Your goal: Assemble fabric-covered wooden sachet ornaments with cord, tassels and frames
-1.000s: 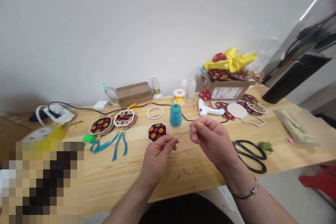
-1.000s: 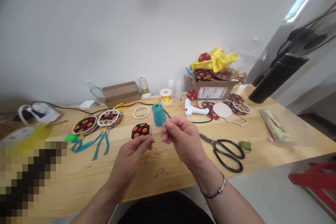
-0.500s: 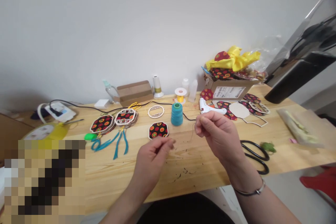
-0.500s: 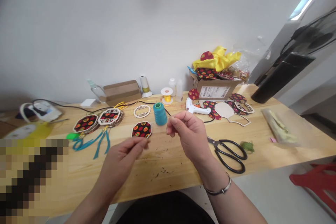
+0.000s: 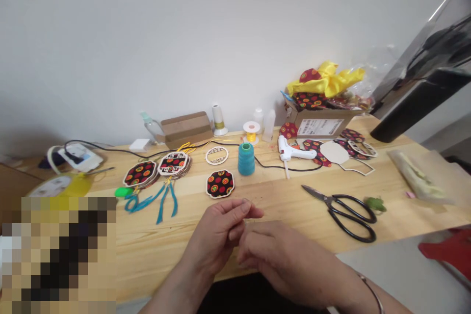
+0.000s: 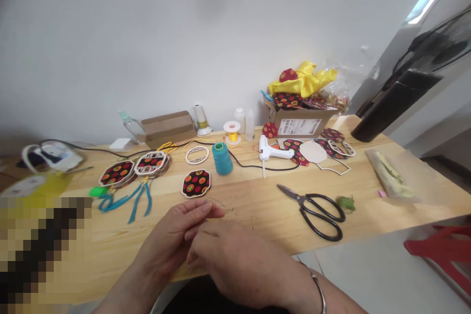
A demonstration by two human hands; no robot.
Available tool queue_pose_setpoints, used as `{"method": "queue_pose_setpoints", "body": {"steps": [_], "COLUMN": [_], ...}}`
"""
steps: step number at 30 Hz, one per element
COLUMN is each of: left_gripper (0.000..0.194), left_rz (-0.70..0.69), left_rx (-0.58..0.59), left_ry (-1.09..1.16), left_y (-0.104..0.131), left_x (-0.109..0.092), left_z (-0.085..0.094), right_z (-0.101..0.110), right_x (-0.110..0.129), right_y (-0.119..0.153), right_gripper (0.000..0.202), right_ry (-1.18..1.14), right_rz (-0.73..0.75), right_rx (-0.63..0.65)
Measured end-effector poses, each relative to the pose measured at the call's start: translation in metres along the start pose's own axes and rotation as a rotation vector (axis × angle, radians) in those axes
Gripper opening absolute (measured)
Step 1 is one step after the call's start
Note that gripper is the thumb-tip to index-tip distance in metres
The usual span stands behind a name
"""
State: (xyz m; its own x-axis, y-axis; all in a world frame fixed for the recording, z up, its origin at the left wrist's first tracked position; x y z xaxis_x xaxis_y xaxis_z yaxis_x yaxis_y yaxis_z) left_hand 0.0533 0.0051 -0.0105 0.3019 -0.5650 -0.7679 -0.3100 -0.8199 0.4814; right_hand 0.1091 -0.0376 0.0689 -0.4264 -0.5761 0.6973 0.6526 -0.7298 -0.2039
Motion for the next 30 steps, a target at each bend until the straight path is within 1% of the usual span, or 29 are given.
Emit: {"method": "queue_pose_setpoints", "body": {"steps": [2,5,8,11,13,17,20,22,23,24,25,27,28,29,30], "left_gripper": [0.023,0.026,0.027,0.026,0.026,0.026,0.025,0.025,0.026,0.026,0.027,0.027,0.027,0.027,0.027], "left_rz": [-0.039,-0.096,-0.128,-0.130,-0.131,-0.136,-0.153,-0.171,-0.181,-0.192,-0.202,-0.218,-0.224,-0.229,-0.235], "left_rx": [-0.053,-0.116,-0.146,-0.148,-0.144,-0.132,-0.127,-0.140,-0.151,-0.163,-0.172,-0.184,-0.187,-0.186,-0.180], "left_ry": [0.002,-0.017,-0.015,-0.005,-0.007,-0.026,-0.046,-0.061,-0.071,-0.085,-0.103,-0.146,-0.169,-0.193,-0.215], "left_y": [-0.002,-0.004,-0.006,-0.008,-0.008,-0.007,-0.006,-0.005,-0.004,-0.003,-0.002,-0.001,0.000,0.000,0.001], "left_x": [-0.004,-0.008,-0.011,-0.012,-0.013,-0.013,-0.014,-0.016,-0.017,-0.018,-0.019,-0.020,-0.020,-0.020,-0.020], "left_z": [0.007,0.016,0.021,0.022,0.022,0.021,0.021,0.022,0.023,0.024,0.025,0.024,0.024,0.022,0.021], "right_z": [-0.011,-0.023,-0.033,-0.040,-0.044,-0.048,-0.045,-0.036,-0.029,-0.019,-0.005,0.034,0.049,0.057,0.057], "right_x": [-0.002,-0.005,0.001,0.007,0.010,0.011,0.011,0.004,-0.004,-0.017,-0.035,-0.070,-0.079,-0.083,-0.084], "right_y": [0.002,0.006,0.008,0.010,0.010,0.008,0.012,0.016,0.016,0.014,0.011,0.012,0.015,0.017,0.016], "right_gripper": [0.013,0.013,0.012,0.011,0.011,0.009,0.012,0.015,0.015,0.016,0.019,0.023,0.022,0.021,0.021], "right_ry": [0.039,0.013,-0.026,-0.035,-0.032,-0.067,-0.190,-0.317,-0.379,-0.416,-0.410,-0.255,-0.163,-0.098,-0.080], "right_rz": [-0.010,-0.013,0.052,0.123,0.163,0.195,0.225,0.199,0.145,0.050,-0.067,-0.278,-0.339,-0.373,-0.387], "right_rx": [0.090,0.210,0.326,0.414,0.438,0.412,0.423,0.425,0.394,0.312,0.169,-0.236,-0.401,-0.501,-0.527]}}
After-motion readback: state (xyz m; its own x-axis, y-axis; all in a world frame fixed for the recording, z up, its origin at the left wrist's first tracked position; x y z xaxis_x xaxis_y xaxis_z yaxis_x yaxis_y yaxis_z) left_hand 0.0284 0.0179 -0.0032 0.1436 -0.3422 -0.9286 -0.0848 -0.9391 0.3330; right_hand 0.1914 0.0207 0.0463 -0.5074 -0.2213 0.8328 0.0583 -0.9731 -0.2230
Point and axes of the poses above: each hand's wrist, its own y-axis away from the middle knuckle, its own z-axis out of the back of the hand, x = y × z, the point moved 9 cm from there along -y, towards the middle knuckle, and after that the axes turned 4 degrees about -x, right-handed, at the moved point
